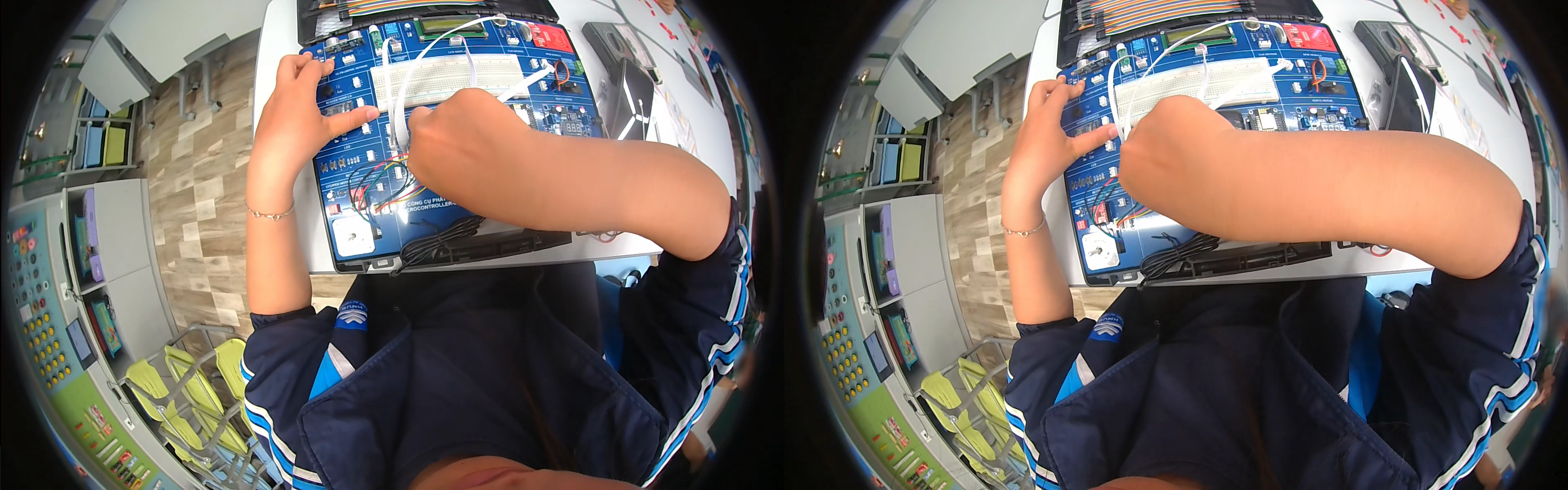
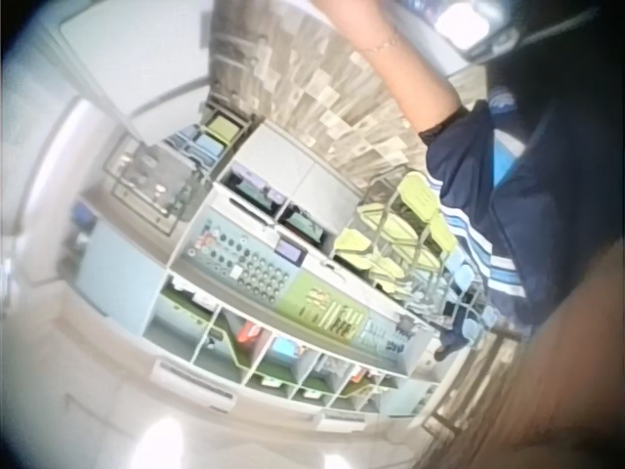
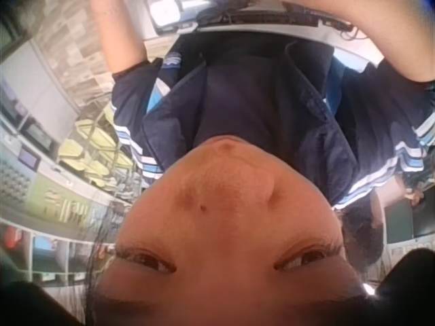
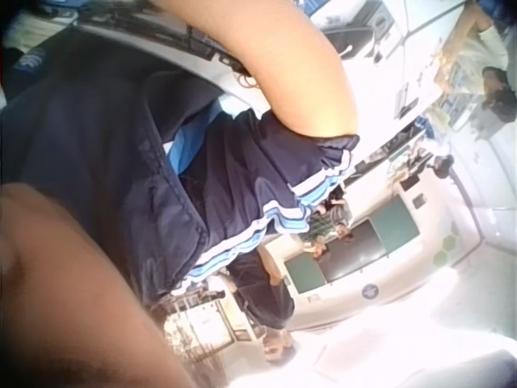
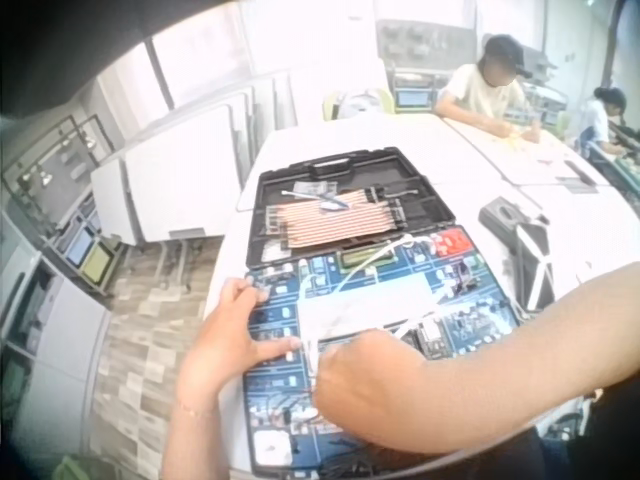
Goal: The person connects white ribbon cables to a blue microcontroller development board, aligning and inserting the connectors into the board's headers. The person also handles a small white component and adjusts existing wires on the board.
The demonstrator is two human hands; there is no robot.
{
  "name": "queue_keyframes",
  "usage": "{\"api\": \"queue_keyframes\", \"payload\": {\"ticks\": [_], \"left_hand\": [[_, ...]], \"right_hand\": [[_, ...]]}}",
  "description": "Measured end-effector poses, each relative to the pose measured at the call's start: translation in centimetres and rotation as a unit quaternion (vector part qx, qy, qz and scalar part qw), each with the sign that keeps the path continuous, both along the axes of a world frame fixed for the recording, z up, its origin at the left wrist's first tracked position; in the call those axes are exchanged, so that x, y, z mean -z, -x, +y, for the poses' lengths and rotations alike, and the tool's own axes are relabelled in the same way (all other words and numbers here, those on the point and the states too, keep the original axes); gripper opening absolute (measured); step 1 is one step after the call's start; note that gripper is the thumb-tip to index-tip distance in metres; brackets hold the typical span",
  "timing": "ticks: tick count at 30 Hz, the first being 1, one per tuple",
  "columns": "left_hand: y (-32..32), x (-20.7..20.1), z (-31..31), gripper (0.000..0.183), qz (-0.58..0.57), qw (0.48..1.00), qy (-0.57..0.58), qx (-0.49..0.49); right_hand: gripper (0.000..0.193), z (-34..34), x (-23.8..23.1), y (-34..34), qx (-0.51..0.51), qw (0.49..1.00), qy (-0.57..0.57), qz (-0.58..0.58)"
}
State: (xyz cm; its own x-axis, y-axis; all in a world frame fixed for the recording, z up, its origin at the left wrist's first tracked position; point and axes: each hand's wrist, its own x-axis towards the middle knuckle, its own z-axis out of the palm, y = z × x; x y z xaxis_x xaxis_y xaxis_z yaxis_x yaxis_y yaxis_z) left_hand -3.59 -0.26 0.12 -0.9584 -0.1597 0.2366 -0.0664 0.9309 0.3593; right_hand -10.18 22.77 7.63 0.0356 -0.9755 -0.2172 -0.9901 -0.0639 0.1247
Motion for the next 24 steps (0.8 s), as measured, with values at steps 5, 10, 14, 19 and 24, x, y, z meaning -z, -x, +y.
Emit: {"api": "queue_keyframes", "payload": {"ticks": [5, 10, 14, 19, 24], "left_hand": [[0.0, -0.4, 0.2, 0.091, -0.014, 1.000, -0.012, 0.002], [0.1, -0.6, 0.5, 0.090, -0.020, 0.999, -0.026, -0.008], [-0.3, -0.4, 0.4, 0.087, -0.006, 1.000, -0.028, -0.004], [-0.3, -1.1, 0.9, 0.081, -0.029, 0.997, -0.066, -0.015], [-0.4, -0.9, 0.7, 0.081, -0.026, 0.998, -0.061, -0.020]], "right_hand": [[0.010, -0.4, -1.6, 1.6, 0.026, 0.993, 0.117, 0.025], [0.014, 0.6, -0.8, 2.1, 0.028, 0.993, 0.118, 0.000], [0.016, 2.5, -0.8, 5.0, 0.108, 0.944, 0.304, -0.071], [0.024, 5.5, -0.3, 9.6, 0.285, 0.877, 0.297, -0.249], [0.033, 4.6, 1.8, 11.2, 0.313, 0.906, 0.224, -0.176]]}}
